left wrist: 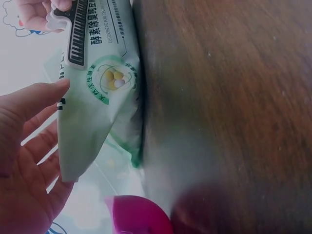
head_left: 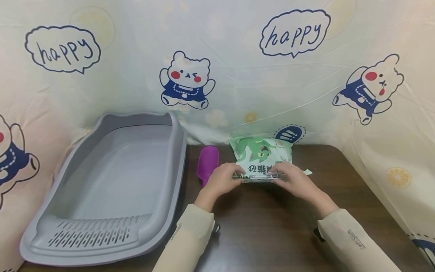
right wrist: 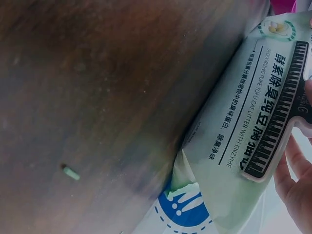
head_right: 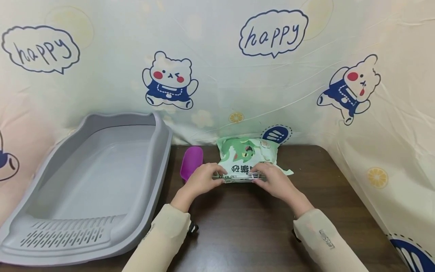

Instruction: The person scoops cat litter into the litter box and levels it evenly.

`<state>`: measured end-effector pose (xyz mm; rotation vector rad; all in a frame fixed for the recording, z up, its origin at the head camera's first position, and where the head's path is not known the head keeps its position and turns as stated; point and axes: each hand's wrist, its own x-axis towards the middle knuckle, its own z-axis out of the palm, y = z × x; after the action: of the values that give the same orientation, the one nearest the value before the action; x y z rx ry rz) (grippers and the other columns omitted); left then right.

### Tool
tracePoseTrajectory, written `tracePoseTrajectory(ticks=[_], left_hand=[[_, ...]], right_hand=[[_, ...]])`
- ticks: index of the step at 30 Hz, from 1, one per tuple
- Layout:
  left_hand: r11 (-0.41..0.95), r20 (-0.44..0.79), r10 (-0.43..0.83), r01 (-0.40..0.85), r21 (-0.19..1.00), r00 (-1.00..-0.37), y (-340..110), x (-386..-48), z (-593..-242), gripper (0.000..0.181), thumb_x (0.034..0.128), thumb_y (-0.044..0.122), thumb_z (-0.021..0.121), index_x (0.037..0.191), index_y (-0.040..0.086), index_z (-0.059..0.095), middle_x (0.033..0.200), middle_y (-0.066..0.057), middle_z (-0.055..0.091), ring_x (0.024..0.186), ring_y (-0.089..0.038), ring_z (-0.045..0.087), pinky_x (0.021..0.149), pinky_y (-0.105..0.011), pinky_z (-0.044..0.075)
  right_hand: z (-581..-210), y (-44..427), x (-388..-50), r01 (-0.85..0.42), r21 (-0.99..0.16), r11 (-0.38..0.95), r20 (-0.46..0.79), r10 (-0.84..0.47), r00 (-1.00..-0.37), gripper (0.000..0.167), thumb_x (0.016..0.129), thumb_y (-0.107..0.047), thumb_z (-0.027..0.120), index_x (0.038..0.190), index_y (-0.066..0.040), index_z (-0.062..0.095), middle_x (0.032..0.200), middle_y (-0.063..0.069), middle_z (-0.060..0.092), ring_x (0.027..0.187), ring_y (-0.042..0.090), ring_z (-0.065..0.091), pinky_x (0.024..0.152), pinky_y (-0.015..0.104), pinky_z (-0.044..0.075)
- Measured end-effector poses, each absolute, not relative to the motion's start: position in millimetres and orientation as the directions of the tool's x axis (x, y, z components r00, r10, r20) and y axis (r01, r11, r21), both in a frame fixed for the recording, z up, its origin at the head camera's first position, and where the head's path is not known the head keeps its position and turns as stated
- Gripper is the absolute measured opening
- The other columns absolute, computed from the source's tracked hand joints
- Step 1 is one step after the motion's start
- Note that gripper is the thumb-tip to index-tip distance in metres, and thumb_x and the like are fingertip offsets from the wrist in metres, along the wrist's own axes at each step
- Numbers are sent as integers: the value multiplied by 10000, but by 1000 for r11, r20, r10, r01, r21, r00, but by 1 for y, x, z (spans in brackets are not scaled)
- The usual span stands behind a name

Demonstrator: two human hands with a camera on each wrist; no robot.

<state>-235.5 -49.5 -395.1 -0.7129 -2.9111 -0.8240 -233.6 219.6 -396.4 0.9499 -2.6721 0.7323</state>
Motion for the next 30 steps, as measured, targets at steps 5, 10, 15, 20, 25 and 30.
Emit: tracePoseTrajectory(ticks=[5,10,15,20,25,30], left_hand=[[784,162,399,427,450,-903,-47,-236,-397,165,873,216,754,1035,194,775,1026,33,727,953,-145,635,846,-347,520],[808,170,384,419,413,-908,-44,-235,-399,153,869,233,752,1016,199,778,1028,33,725,960,-150,635,849,-357,520],[817,179,375,415,399,-910,-44,-235,-399,131,871,233,745,994,204,781,1015,38,728,952,-153,655,854,-358,521],[822,183,360,404,403,-915,-43,-235,-398,112,869,238,747,970,206,783,997,42,734,927,-151,672,846,-354,527],[823,184,346,392,412,-920,-43,-233,-398,94,869,238,745,951,214,784,985,52,742,899,-149,670,822,-350,526],[831,197,330,383,402,-923,-44,-233,-398,83,864,246,747,934,227,787,980,65,745,885,-156,672,803,-355,524]], right_hand=[[-396,219,-236,-620,-420,662,340,-519,-784,220,832,-89,789,1032,-120,703,1002,4,724,901,147,629,840,415,550],[-396,219,-236,-621,-433,653,341,-519,-784,219,821,-83,798,1019,-123,714,997,8,731,883,140,624,820,394,551],[-396,219,-236,-619,-441,650,332,-522,-785,203,826,-88,794,1006,-129,709,986,1,723,869,135,608,805,369,544],[-396,220,-237,-614,-467,636,315,-529,-788,187,838,-75,780,997,-134,700,988,-1,711,877,139,600,801,343,540],[-397,222,-239,-605,-504,616,298,-533,-792,181,840,-65,775,986,-136,693,996,6,704,886,154,601,796,320,536],[-399,225,-240,-616,-493,614,316,-533,-785,189,829,-46,779,970,-136,689,1002,18,708,883,164,606,783,326,541]])
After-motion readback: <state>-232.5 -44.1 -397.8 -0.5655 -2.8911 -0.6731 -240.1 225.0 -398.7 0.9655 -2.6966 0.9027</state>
